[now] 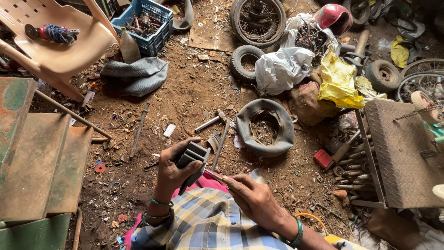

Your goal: The person sits on the ground holding a small metal component in one hand and uses a green-handled screwdriver to turn screws on it. They walk through the cluttered workshop while continuing to work on the part, at one point resting it on a cardboard box on the ground.

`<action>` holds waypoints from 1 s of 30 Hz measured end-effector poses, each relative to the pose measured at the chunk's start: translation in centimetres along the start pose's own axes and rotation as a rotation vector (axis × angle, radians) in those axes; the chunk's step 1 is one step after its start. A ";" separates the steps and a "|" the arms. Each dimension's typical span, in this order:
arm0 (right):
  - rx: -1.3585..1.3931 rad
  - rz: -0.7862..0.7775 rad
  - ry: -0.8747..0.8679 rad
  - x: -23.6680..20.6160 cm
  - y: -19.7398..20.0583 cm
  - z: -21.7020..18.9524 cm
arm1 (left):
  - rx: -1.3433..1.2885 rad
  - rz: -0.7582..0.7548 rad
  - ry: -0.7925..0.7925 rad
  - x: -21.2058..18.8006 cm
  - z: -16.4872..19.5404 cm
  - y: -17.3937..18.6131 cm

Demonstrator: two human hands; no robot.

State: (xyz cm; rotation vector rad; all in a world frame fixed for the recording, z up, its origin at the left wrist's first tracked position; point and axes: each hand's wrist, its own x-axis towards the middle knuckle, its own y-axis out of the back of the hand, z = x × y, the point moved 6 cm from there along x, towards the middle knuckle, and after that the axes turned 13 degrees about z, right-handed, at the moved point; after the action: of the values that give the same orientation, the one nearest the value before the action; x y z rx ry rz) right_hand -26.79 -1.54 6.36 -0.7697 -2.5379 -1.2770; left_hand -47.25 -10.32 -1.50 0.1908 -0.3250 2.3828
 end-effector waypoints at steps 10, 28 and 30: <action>1.422 -0.237 -1.379 -4.7 -5.0 3.8 | 0.000 0.009 -0.031 -0.8 -0.4 0.4; -0.287 0.065 -0.109 -1.8 0.0 0.1 | -0.328 0.039 0.310 -1.1 -4.1 -3.2; -0.133 0.139 -0.187 -2.1 0.8 0.8 | -0.372 0.029 0.357 -0.8 -4.6 -4.0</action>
State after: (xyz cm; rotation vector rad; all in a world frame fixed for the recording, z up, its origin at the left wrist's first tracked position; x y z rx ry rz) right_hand -24.56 -1.29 5.56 -1.1229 -2.5048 -1.3981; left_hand -44.17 -6.71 -5.37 -0.4079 -0.5895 2.2790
